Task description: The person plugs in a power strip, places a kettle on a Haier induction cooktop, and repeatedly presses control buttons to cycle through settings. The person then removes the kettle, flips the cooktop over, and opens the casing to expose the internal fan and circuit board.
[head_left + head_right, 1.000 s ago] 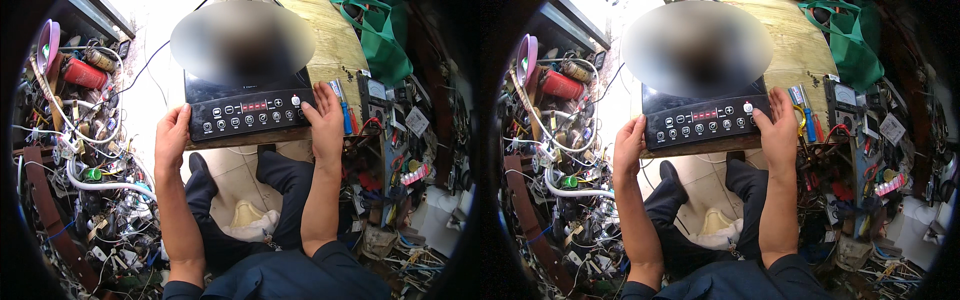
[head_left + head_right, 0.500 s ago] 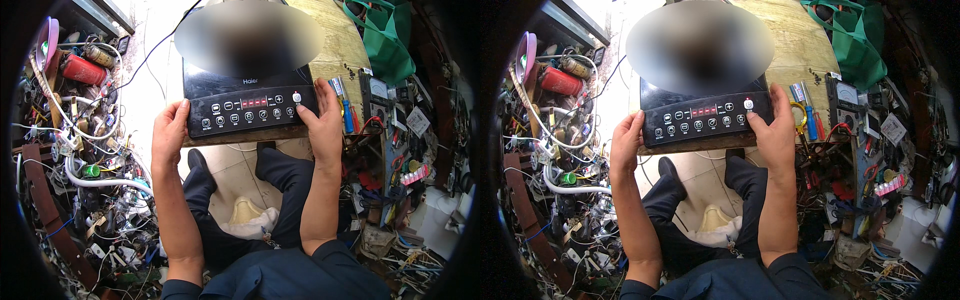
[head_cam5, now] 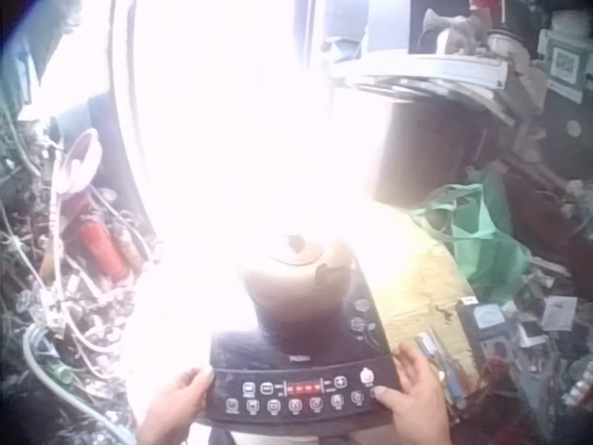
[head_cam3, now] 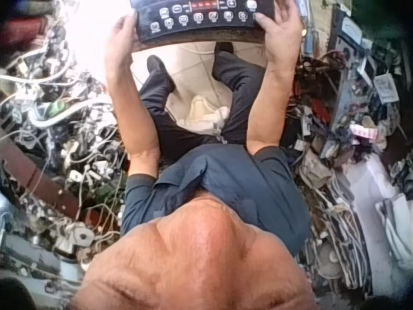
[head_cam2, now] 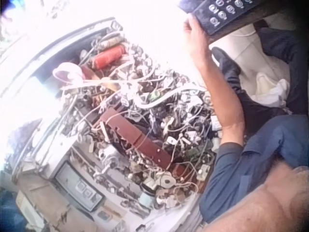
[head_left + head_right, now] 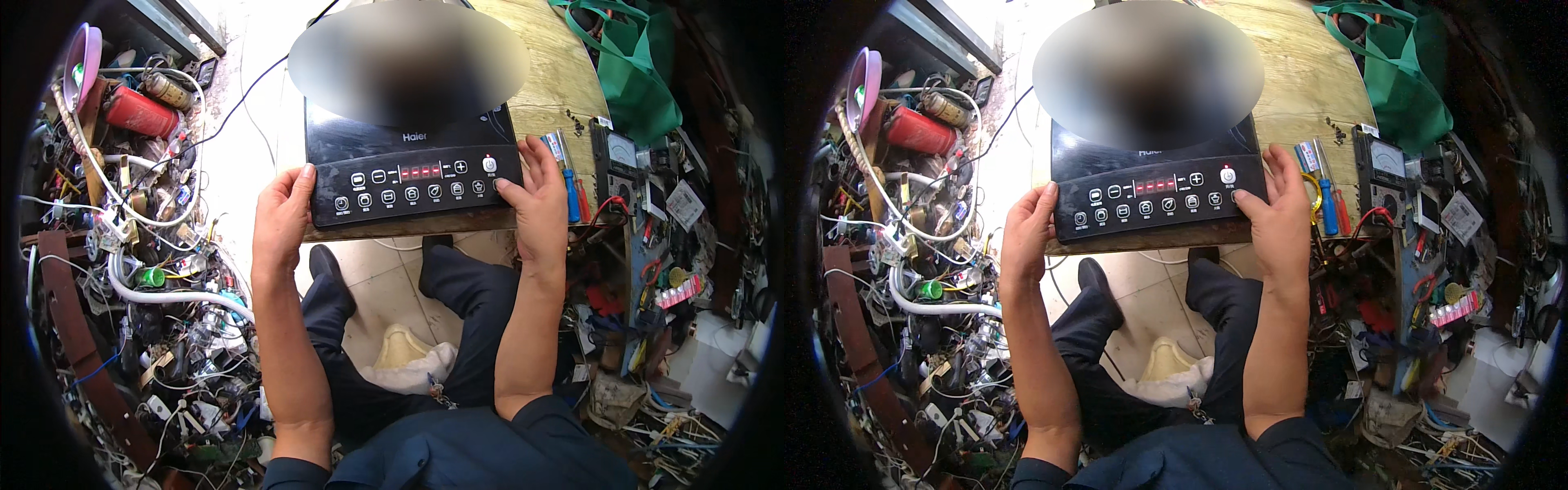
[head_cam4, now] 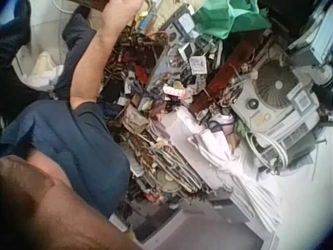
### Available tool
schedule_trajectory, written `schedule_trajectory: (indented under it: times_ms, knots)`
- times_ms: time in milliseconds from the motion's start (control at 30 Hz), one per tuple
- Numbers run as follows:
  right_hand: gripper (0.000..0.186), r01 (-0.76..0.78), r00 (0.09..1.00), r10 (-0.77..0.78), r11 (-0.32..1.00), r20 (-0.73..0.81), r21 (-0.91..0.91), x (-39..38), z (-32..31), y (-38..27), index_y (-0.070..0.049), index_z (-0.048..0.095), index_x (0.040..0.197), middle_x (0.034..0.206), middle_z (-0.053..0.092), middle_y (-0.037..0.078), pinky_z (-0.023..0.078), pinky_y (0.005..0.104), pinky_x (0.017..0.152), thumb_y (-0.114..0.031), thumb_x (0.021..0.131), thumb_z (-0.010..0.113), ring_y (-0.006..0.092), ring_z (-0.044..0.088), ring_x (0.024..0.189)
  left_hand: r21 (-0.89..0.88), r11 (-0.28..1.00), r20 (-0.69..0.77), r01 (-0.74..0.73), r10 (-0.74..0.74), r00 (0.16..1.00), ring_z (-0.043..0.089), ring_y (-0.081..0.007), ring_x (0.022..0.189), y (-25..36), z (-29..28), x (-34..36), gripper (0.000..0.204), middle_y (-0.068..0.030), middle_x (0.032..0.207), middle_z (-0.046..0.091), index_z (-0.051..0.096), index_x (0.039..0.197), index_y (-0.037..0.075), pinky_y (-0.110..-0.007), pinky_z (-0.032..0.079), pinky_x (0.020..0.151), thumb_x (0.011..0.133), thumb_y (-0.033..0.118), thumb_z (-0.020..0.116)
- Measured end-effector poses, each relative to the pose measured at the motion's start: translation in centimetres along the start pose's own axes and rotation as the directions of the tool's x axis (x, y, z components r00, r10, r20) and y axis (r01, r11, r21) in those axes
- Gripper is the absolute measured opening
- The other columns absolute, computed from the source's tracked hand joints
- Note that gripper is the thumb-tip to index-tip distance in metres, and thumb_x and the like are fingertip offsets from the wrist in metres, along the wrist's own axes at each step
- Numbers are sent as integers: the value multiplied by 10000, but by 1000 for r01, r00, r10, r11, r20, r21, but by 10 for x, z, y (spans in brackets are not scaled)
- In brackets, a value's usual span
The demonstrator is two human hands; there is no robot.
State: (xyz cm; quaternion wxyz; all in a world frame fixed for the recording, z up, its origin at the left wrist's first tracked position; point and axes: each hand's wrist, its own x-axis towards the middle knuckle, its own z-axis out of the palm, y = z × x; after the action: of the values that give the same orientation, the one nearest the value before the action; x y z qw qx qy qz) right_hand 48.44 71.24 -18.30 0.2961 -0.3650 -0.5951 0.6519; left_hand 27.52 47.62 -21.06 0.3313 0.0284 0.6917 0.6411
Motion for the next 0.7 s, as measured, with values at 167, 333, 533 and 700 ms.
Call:
schedule_trajectory:
  times_ms: [167,333,533,700]
  knots:
    - [747,12,1000,-12,1000,-5,-16,-1,2,-2,98,341,1522,1576,396,279,421,362,1146,157,834,625,321,437,1468,-57,998,21,-10,11,1000,635,-69,774,-2,-2,1,322,-43,933,717,679,1142,-51,-221,530,702,1077,257,612]
    - [739,48,999,-48,999,-11,-12,-1,1,5,101,342,1525,1581,391,281,352,385,1204,138,848,636,328,397,1494,-15,1000,30,-14,15,999,650,-38,667,-3,-3,3,305,-7,893,709,664,1168,-8,-193,540,586,1090,273,576]
    - [727,69,998,-69,998,11,-4,-1,2,7,117,339,1523,1574,401,289,289,403,1242,113,868,653,334,376,1503,-20,1000,20,-17,17,1000,653,-40,674,-2,-1,2,301,-12,905,714,664,1178,-11,-190,544,597,1089,263,577]
    - [733,84,996,-83,994,16,-75,-3,3,5,120,341,1522,1572,402,296,278,405,1246,84,870,674,334,378,1501,-9,1000,25,-14,15,1000,652,-41,675,-3,-3,2,301,-12,900,713,664,1174,-12,-190,543,597,1089,264,577]
